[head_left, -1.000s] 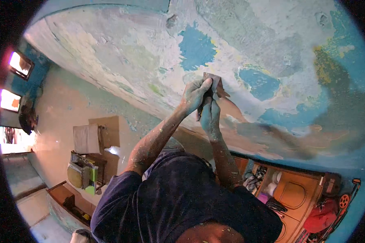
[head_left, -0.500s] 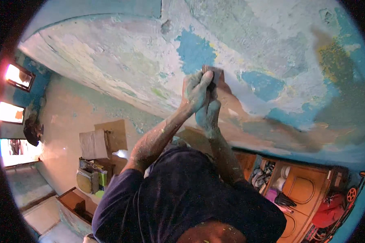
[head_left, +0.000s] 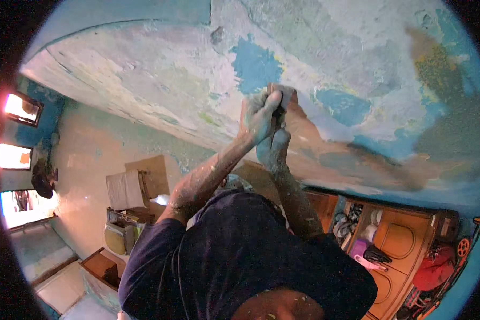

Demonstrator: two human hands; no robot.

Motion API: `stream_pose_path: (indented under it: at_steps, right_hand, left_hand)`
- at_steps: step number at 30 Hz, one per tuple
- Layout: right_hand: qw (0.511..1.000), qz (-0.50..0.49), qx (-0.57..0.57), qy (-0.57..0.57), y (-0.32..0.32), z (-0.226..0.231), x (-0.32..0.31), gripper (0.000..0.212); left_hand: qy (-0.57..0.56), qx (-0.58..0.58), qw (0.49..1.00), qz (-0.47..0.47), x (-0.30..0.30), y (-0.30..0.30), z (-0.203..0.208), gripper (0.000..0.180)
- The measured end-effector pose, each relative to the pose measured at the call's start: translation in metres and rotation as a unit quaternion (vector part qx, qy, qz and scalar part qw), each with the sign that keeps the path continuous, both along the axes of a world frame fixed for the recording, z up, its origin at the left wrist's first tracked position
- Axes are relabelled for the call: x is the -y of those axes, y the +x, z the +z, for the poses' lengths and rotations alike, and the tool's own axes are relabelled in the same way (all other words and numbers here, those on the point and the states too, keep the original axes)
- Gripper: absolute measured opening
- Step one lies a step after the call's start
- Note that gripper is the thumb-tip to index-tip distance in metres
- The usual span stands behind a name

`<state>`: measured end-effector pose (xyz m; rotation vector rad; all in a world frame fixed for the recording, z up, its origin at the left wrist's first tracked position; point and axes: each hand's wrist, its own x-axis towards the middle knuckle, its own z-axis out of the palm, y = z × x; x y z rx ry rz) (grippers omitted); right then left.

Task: The person scrapes a ceiling with a metal scraper to remove old paint or plaster.

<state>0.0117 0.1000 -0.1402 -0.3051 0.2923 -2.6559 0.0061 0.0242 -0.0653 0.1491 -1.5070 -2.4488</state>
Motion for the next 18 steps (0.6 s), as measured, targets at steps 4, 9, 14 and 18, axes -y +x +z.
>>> stream_pose_path:
  at_steps: [4, 9, 14, 18]
  right_hand:
    - [0.989, -0.116, 0.074, 0.048, 0.005, -0.007, 0.002, 0.034]
    - [0.871, -0.202, -0.175, 0.412, 0.014, -0.003, -0.003, 0.038]
    - [0.997, -0.047, 0.022, 0.053, 0.008, -0.026, -0.012, 0.035]
    - [0.988, -0.115, 0.007, 0.105, 0.002, 0.000, -0.003, 0.037]
  left_hand:
    - [-0.003, 0.034, 0.999, -0.025, -0.003, 0.006, -0.006, 0.033]
    - [-0.039, 0.060, 0.997, -0.026, -0.002, 0.008, -0.009, 0.036]
    - [0.000, 0.072, 0.996, -0.050, -0.008, 0.007, -0.019, 0.036]
    - [0.016, 0.037, 0.999, -0.021, -0.011, 0.001, -0.024, 0.035]
